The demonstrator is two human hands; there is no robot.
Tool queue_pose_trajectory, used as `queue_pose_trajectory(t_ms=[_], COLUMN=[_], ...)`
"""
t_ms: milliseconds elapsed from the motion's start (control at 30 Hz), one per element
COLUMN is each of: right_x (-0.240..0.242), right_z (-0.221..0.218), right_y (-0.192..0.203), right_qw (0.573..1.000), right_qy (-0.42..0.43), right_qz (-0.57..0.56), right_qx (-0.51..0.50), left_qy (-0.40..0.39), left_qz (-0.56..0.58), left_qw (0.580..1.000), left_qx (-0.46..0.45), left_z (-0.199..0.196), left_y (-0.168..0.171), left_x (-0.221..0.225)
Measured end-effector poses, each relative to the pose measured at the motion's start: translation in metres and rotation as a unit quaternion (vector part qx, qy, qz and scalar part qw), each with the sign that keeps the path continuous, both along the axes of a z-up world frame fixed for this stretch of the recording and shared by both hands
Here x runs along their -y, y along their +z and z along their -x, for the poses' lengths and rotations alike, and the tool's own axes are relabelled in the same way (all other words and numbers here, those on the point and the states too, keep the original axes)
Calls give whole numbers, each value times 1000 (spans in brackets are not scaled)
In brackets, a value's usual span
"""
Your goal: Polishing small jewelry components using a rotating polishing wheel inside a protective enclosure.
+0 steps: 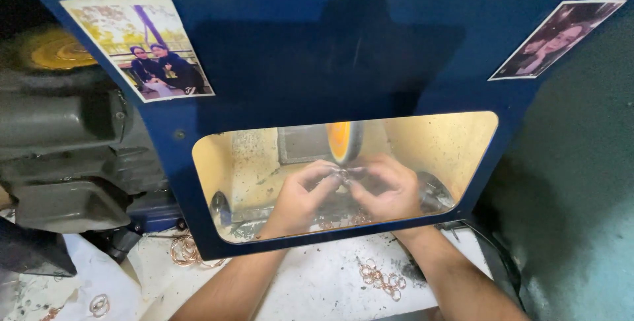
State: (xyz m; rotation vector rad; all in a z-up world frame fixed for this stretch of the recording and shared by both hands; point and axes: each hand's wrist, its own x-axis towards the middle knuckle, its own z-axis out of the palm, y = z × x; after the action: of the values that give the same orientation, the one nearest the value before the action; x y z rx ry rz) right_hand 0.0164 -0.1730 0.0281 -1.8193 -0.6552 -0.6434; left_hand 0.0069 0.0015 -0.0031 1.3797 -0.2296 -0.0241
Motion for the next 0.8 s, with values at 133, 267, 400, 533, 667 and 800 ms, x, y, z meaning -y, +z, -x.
queue_pose_trajectory(t_ms=[133,267,400,533,667,800], right_x=[5,4,4,-4,-6,-6], right_z=[-1,-1,1,-3,-5,-5], right_y=[-6,-9,-8,-20,-27,-38], right_qw=[999,1000,997,994,989,987], right_qy=[47,4,-50,-58,-75,-73], right_qz=[-24,-2,7,-23,-21,-58], right_qx=[-4,-14,-51,-94,-124,-133], left_qy=[5,89,152,166,177,173], left_qz=[9,-27,-132,-158,-158,-136], left_qw=[1000,995,962,956,955,954], left_qx=[-24,30,186,181,178,201], left_z=[3,5,9,5,5,4], left_y=[0,6,13,7,8,8], left_x=[3,5,8,7,7,7])
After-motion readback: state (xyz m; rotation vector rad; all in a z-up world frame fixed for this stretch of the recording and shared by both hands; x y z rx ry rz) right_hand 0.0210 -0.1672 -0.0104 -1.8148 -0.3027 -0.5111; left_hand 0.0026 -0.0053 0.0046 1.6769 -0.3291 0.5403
